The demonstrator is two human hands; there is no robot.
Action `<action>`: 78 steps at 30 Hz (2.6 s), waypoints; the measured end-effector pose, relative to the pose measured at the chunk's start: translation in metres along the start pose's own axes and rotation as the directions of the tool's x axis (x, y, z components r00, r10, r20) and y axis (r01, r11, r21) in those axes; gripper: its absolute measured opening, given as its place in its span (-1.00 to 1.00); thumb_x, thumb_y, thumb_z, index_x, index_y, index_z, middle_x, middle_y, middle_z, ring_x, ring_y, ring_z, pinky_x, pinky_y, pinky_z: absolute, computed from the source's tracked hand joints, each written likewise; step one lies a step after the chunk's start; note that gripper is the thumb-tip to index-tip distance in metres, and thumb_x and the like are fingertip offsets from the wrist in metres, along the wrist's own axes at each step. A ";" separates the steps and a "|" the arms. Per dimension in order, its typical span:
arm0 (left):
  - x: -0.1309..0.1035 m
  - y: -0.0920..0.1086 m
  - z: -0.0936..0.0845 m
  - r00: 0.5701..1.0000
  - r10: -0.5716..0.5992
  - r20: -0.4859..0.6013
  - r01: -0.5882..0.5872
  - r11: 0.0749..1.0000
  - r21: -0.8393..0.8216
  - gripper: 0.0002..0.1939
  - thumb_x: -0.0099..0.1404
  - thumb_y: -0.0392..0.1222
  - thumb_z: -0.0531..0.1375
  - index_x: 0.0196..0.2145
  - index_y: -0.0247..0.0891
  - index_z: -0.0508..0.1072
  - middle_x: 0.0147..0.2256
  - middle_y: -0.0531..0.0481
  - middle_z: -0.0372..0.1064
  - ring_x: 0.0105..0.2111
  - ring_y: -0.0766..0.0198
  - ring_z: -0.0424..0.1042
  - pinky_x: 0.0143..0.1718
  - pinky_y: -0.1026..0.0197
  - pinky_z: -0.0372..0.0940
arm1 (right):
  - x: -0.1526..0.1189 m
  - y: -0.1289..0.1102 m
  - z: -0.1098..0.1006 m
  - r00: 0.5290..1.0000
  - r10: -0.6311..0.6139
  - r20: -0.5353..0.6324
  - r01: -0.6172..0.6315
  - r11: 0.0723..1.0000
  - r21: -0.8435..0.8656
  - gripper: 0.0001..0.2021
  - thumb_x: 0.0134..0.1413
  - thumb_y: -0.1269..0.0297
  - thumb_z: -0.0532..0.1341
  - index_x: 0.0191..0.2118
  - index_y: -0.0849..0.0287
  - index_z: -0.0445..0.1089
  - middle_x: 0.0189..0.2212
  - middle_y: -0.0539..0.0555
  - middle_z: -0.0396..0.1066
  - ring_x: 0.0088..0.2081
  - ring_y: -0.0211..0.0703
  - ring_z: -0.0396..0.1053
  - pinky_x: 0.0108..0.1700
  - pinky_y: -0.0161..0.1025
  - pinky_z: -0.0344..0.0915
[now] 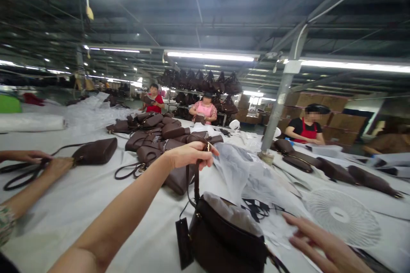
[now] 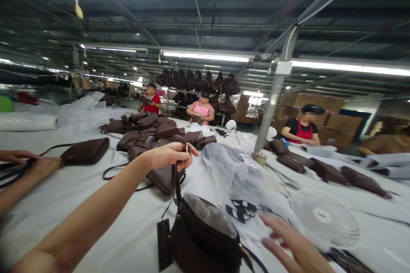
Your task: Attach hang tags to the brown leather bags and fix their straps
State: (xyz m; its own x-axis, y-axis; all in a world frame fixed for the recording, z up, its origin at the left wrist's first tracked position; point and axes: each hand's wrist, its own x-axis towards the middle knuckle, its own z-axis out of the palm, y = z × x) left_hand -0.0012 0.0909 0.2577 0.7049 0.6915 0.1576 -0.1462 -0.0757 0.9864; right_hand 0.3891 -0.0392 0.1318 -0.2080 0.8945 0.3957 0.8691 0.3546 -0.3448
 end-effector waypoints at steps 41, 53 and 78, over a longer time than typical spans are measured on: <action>0.058 -0.021 0.017 0.943 0.092 -0.319 -0.136 0.984 -0.119 -0.67 -0.22 -0.44 0.43 -0.59 -0.33 0.32 -0.72 0.24 0.12 -0.76 0.55 0.02 -0.72 0.39 -0.26 | 0.129 -0.071 -0.083 0.998 -0.058 -0.037 0.051 0.984 -0.171 -0.72 0.13 0.20 -0.06 -0.41 0.12 0.33 -0.59 0.01 0.39 -0.59 -0.21 0.35 -0.47 -0.29 0.26; 0.061 -0.035 -0.019 0.822 -0.025 -0.569 -0.349 0.768 -0.537 -0.55 0.46 0.06 -0.09 -0.51 -0.27 0.16 -0.53 0.03 0.34 -0.57 0.41 0.40 -0.42 0.31 0.36 | 0.083 -0.078 -0.008 0.941 -0.258 0.218 0.314 0.906 -0.283 -0.47 0.03 0.52 0.03 0.05 -0.15 0.38 -0.27 0.01 0.57 -0.32 -0.07 0.55 -0.33 -0.29 0.41; 0.036 -0.054 0.002 0.979 0.080 -0.189 -0.098 0.991 -0.087 -0.81 -0.03 -0.39 0.34 -0.53 -0.33 0.35 -0.69 0.16 0.20 -0.69 0.47 0.13 -0.63 0.38 -0.03 | 0.167 -0.131 -0.039 0.962 -0.116 0.246 0.178 0.952 -0.248 -0.71 0.25 0.26 -0.01 -0.43 0.16 0.36 -0.58 -0.03 0.41 -0.57 -0.28 0.34 -0.47 -0.37 0.17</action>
State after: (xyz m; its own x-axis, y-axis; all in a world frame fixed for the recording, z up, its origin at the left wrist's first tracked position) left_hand 0.0332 0.1188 0.2107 0.5467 0.8068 0.2241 -0.2743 -0.0802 0.9583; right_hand 0.2582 0.0526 0.2764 -0.4115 0.8865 0.2117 0.9017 0.4298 -0.0468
